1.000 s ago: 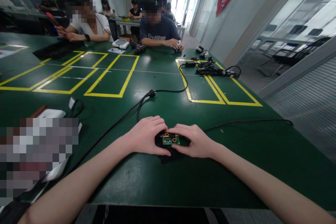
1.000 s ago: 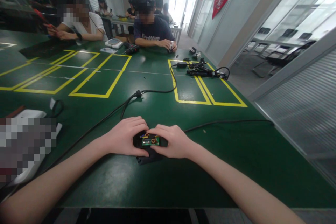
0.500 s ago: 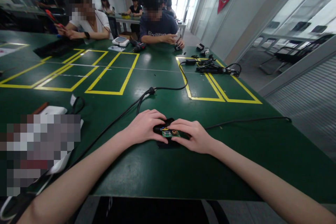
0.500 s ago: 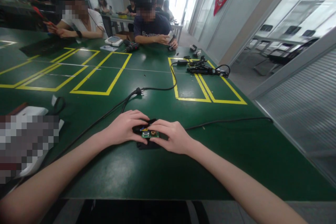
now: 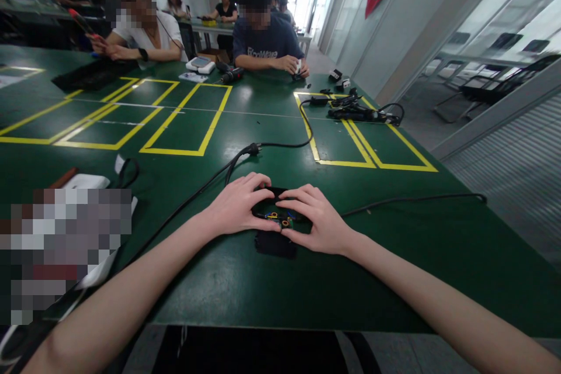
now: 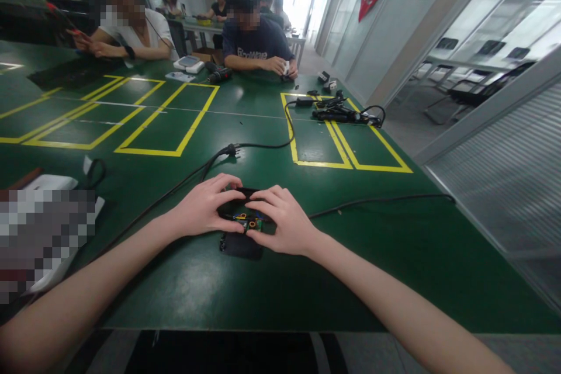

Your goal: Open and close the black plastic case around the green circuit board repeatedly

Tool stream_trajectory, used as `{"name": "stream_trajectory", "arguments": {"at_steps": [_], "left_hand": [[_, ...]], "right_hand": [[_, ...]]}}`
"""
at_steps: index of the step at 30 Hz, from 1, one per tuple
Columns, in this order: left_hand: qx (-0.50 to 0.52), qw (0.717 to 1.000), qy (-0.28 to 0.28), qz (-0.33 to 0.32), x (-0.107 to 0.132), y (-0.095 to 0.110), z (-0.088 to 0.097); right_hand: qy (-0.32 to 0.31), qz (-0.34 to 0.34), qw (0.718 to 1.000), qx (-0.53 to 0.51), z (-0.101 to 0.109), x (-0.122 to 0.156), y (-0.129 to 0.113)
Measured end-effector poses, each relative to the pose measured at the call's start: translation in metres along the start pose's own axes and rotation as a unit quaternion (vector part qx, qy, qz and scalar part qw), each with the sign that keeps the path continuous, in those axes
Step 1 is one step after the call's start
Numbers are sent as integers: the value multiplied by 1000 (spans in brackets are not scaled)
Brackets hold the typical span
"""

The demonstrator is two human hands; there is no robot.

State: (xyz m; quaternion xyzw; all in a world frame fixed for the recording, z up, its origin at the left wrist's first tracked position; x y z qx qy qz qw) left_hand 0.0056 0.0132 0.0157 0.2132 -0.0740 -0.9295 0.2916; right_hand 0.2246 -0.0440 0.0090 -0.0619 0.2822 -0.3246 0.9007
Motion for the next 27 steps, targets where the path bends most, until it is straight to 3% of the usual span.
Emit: {"name": "stream_trajectory", "arguments": {"at_steps": [9, 17, 21, 27], "left_hand": [[42, 994, -83, 56, -1, 2, 5], [10, 993, -91, 71, -1, 3, 3], [-9, 993, -92, 78, -2, 3, 3], [3, 996, -38, 79, -1, -2, 5]], "right_hand": [[-4, -11, 995, -103, 0, 0, 6], [-18, -20, 992, -127, 1, 2, 15], [21, -32, 996, -82, -4, 1, 13], [30, -10, 999, -34, 4, 2, 17]]}}
Point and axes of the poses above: each hand's wrist, its own x-axis away from the middle knuckle, its own z-axis out of the back of the hand, y = z × x, the point moved 2 cm from there along -x, towards the middle knuckle, and after that the axes turned 5 degrees about z, right-handed, at the moved point
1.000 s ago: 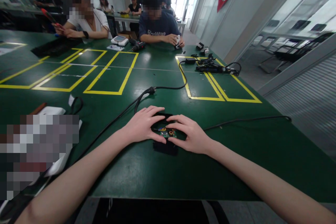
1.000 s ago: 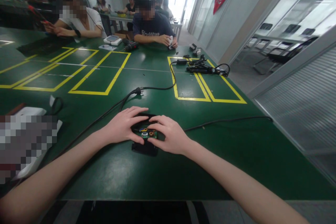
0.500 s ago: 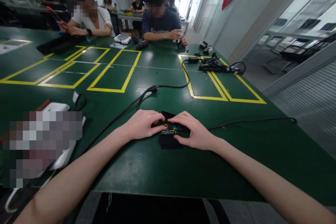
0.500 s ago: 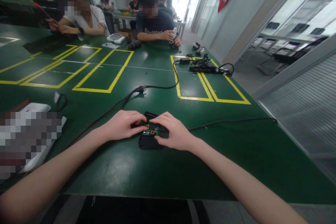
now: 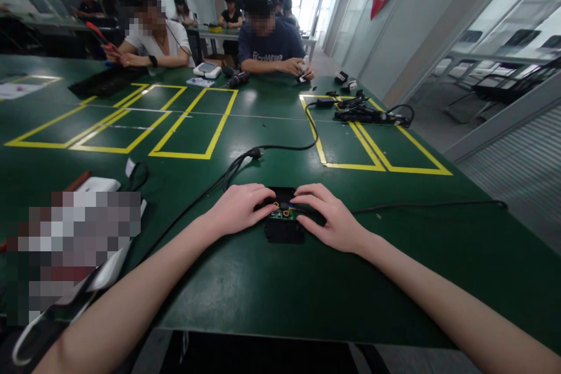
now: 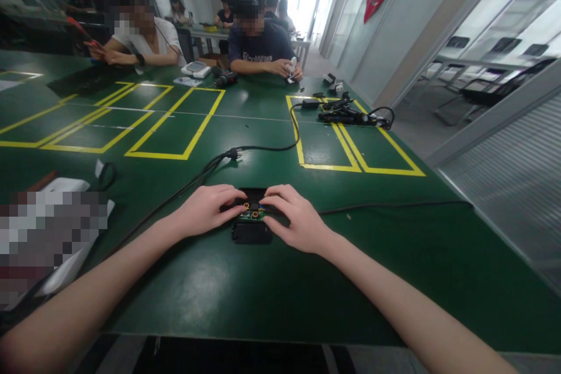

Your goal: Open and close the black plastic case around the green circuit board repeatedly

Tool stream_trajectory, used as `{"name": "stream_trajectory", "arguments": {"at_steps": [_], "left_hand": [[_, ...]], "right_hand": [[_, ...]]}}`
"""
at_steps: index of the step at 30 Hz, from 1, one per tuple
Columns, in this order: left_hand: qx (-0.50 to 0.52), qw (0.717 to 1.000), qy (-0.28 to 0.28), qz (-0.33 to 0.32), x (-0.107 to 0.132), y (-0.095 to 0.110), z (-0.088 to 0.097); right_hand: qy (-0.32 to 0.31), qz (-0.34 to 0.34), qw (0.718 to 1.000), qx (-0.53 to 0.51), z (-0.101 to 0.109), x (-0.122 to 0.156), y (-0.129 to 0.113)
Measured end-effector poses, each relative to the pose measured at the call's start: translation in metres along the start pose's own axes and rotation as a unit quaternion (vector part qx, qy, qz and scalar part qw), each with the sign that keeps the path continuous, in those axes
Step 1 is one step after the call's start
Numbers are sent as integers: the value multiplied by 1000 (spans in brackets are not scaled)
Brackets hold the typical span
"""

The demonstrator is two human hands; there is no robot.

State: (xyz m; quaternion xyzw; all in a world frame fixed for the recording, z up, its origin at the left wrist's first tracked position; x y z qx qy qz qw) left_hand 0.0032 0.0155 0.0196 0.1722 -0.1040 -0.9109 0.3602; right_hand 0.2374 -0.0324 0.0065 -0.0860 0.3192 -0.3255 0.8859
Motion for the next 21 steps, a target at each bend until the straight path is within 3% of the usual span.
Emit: {"name": "stream_trajectory", "arguments": {"at_steps": [4, 6, 13, 21], "left_hand": [[32, 999, 38, -14, 1, -3, 4], [60, 997, 39, -20, 2, -2, 8], [199, 979, -51, -14, 8, 9, 7], [238, 968, -73, 23, 6, 5, 0]], "right_hand": [[-54, -6, 998, -6, 10, 4, 11], [-53, -14, 998, -13, 14, 6, 14], [-17, 26, 997, -66, 18, 9, 0], [-69, -24, 994, -80, 12, 8, 4]]}}
Point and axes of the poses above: each hand's wrist, its own x-axis away from the middle knuckle, its own z-axis out of the back of the hand, y = z × x, the point moved 2 cm from there along -x, towards the middle knuckle, and after that the axes turned 5 degrees about z, right-handed, at the moved point
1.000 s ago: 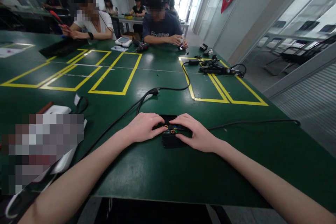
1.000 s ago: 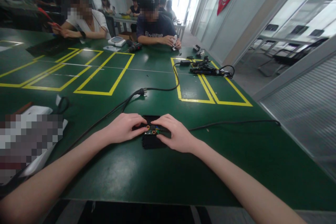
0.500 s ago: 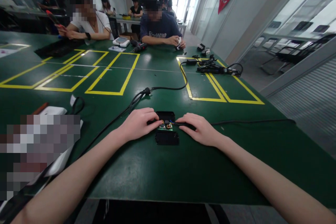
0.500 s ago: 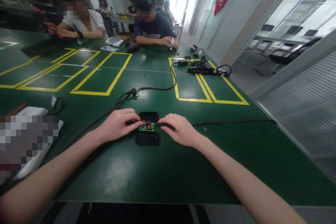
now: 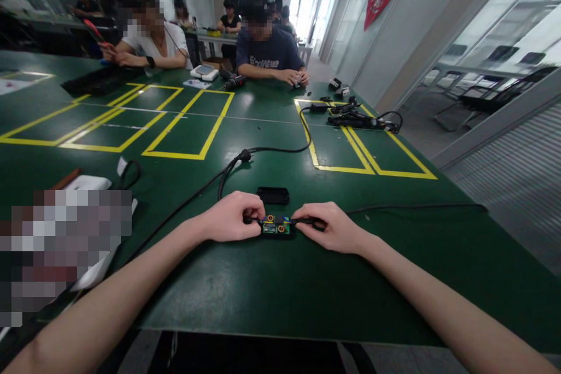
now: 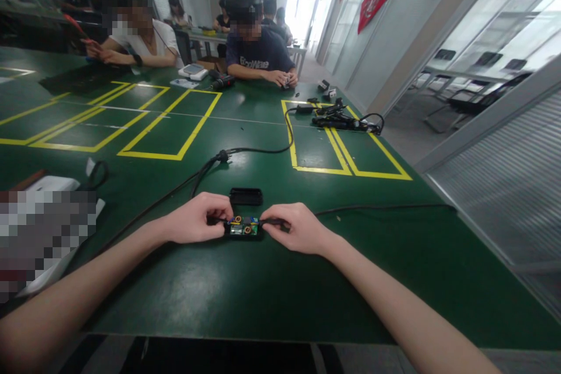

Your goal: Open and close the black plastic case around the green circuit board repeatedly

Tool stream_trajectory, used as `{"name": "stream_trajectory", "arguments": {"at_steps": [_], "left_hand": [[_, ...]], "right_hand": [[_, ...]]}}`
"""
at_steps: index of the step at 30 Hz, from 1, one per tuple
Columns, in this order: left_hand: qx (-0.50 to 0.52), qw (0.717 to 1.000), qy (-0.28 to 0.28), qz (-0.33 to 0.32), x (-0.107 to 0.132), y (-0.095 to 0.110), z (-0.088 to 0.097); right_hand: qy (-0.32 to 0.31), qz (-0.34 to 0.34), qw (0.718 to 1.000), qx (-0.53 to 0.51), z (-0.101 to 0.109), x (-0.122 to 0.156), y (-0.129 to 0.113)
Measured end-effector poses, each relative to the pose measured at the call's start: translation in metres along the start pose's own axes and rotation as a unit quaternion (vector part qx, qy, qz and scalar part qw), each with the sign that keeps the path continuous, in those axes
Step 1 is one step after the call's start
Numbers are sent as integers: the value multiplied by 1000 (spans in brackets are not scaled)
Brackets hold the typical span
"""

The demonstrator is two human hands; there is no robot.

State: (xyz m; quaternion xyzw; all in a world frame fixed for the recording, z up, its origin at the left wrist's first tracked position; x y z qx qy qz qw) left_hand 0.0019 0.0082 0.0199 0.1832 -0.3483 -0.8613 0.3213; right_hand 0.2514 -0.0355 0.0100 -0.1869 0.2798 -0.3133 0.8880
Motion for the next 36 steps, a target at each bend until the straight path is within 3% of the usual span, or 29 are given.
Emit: {"name": "stream_trajectory", "arguments": {"at_steps": [5, 17, 22, 31, 36], "left_hand": [[-49, 998, 39, 12, -1, -1, 5], [-19, 999, -2, 27, 0, 4, 3], [-49, 998, 11, 42, 0, 4, 4], [0, 999, 24, 23, 0, 1, 6], [-28, 999, 13, 23, 0, 1, 3]], "right_hand": [[-3, -19, 999, 26, -1, 0, 3], [-27, -26, 999, 5, -2, 1, 0], [-11, -5, 998, 56, -1, 0, -1], [-8, 28, 996, 85, -3, 1, -1], [-40, 79, 982, 166, -2, 1, 0]]}}
Point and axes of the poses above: each hand's wrist, its own x-axis away from the middle knuckle, its own z-axis out of the back of the hand, y = z × x, the point moved 2 cm from there along -x, towards the middle knuckle, and after that the axes turned 5 degrees about z, right-handed, at the moved point
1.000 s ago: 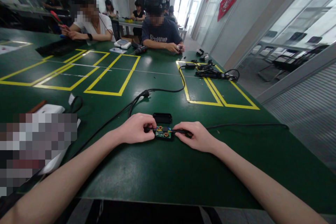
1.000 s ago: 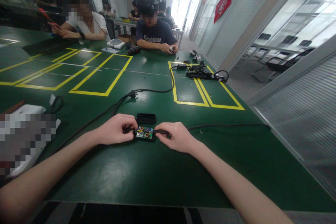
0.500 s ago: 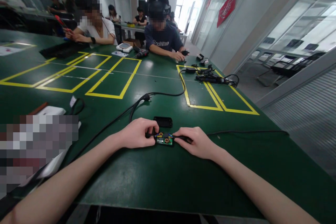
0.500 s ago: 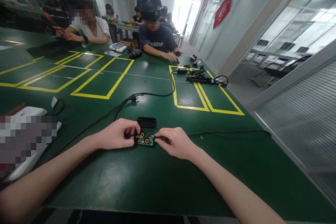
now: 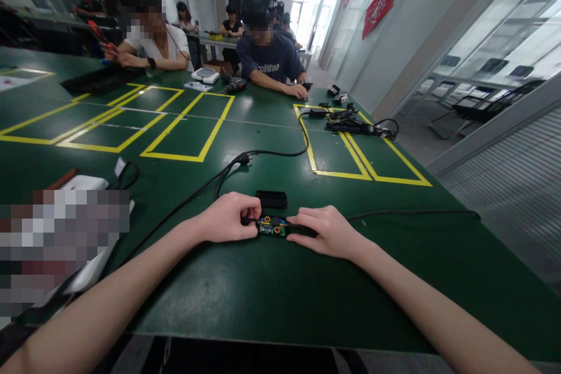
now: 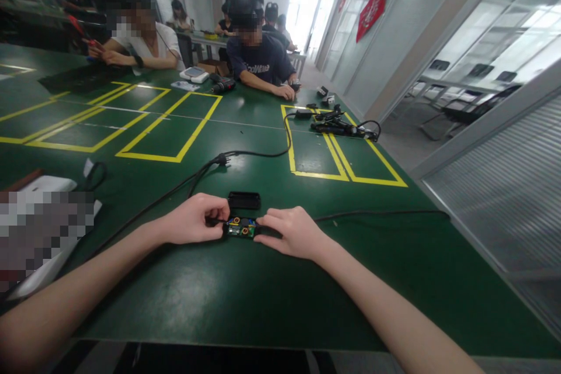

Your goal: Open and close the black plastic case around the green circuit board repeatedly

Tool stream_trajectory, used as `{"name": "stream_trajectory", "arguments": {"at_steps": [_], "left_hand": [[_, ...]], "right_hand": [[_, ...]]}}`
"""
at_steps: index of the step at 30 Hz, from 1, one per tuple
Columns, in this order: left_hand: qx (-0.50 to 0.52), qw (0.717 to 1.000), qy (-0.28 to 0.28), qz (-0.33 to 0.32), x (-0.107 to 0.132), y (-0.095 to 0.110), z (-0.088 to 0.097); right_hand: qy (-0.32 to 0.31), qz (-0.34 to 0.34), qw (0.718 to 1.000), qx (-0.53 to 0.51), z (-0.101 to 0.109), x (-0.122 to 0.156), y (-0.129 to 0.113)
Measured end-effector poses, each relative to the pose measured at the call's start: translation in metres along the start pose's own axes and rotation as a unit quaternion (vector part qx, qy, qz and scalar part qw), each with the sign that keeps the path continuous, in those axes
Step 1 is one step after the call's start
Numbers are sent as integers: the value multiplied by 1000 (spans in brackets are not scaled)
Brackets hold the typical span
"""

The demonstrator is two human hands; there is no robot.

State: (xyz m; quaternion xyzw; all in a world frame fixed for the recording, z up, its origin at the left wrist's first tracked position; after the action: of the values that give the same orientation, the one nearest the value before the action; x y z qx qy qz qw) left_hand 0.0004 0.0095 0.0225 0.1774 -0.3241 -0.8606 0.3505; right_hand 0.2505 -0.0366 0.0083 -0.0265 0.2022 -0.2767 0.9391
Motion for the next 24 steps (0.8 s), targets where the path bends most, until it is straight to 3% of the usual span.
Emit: {"name": "stream_trajectory", "arguments": {"at_steps": [6, 12, 18, 21, 24], "left_hand": [[-101, 994, 46, -6, 0, 3, -1], [-146, 985, 64, -64, -1, 4, -3], [-199, 953, 226, 44, -6, -1, -1], [-205, 952, 213, 74, -9, -9, -3], [-159, 967, 180, 79, -10, -15, -7]], "right_hand": [[6, 23, 998, 59, 3, -4, -1], [-18, 47, 996, 78, 1, -9, -6], [8, 12, 998, -54, 0, -10, 1], [62, -39, 993, -91, -1, -9, 9], [102, -154, 981, -51, -6, -6, 20]]}}
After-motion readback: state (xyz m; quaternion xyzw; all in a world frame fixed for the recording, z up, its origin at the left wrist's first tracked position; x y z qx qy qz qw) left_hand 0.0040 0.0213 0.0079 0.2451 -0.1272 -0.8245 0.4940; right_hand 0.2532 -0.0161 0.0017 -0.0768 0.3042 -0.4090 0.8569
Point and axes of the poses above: each hand's wrist, its own x-axis away from the middle knuckle, its own z-axis out of the back of the hand, y = z × x, the point moved 2 cm from there along -x, towards the middle knuckle, and after that the axes turned 5 degrees about z, right-handed, at the moved point
